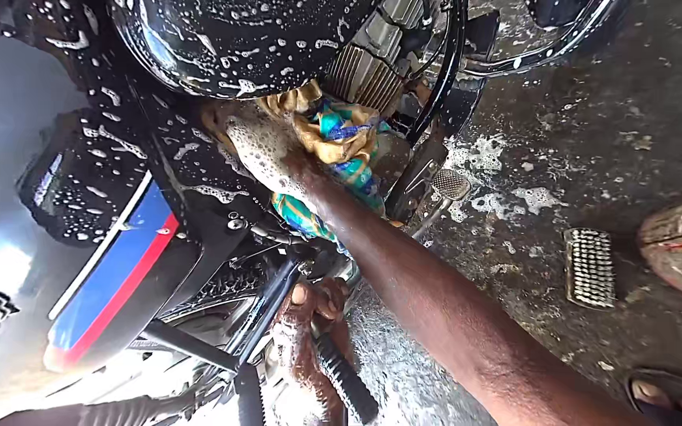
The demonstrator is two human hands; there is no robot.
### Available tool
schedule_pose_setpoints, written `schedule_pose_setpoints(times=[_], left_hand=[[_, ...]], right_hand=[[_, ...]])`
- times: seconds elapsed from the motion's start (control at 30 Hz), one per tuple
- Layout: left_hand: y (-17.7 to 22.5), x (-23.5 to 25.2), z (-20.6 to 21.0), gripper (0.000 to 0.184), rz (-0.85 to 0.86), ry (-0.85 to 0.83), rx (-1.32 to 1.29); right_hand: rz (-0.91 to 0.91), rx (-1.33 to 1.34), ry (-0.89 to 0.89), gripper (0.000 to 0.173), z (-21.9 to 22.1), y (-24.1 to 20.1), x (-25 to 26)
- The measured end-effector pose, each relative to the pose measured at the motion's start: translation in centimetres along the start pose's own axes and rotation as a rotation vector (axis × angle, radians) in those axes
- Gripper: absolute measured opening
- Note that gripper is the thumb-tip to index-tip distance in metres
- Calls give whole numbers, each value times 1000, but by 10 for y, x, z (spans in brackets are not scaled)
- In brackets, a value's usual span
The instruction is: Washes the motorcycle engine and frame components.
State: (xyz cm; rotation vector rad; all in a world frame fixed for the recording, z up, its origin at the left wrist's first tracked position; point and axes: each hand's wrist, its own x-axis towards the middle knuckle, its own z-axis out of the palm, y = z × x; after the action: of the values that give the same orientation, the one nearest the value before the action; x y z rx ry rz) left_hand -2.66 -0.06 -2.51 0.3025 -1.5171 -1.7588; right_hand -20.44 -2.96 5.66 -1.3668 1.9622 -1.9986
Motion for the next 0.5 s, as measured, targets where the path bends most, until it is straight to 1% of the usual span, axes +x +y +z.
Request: schedule_pose_setpoints(times=[0.03, 0.07, 0.1, 0.13, 0.17, 0.2, 0.23, 0.27, 0.3, 0.4, 0.5], left_hand=[[0, -1, 2, 35, 3, 16, 5], [0, -1, 2, 36, 7, 25, 11], [0, -2, 3, 36, 7, 36, 19], [1, -2, 4, 37, 7, 50, 22], [1, -2, 5, 38, 8, 64, 24], [2, -2, 6, 39, 3, 81, 26], [3, -3, 7, 40, -8, 104, 28], [5, -3, 9, 42, -18, 120, 37], [6, -3, 11, 43, -24, 133, 43], [6, -4, 15, 44, -18, 159, 43], [3, -3, 12, 43, 8, 133, 27]], right_hand=[[-127, -64, 83, 29, 21, 25, 10], [-384, -110, 334, 26, 64, 71, 33], [-485, -159, 359, 29, 83, 96, 52], [-491, -205, 297, 31, 86, 103, 60], [-453, -225, 225, 29, 78, 93, 60], [-375, -224, 107, 29, 59, 70, 51], [-257, -201, -52, 32, 33, 39, 38], [-192, -178, -122, 34, 19, 20, 30], [-171, -167, -134, 34, 13, 13, 26], [-143, -167, -192, 35, 9, 10, 26], [-110, -162, -260, 34, 7, 11, 35]])
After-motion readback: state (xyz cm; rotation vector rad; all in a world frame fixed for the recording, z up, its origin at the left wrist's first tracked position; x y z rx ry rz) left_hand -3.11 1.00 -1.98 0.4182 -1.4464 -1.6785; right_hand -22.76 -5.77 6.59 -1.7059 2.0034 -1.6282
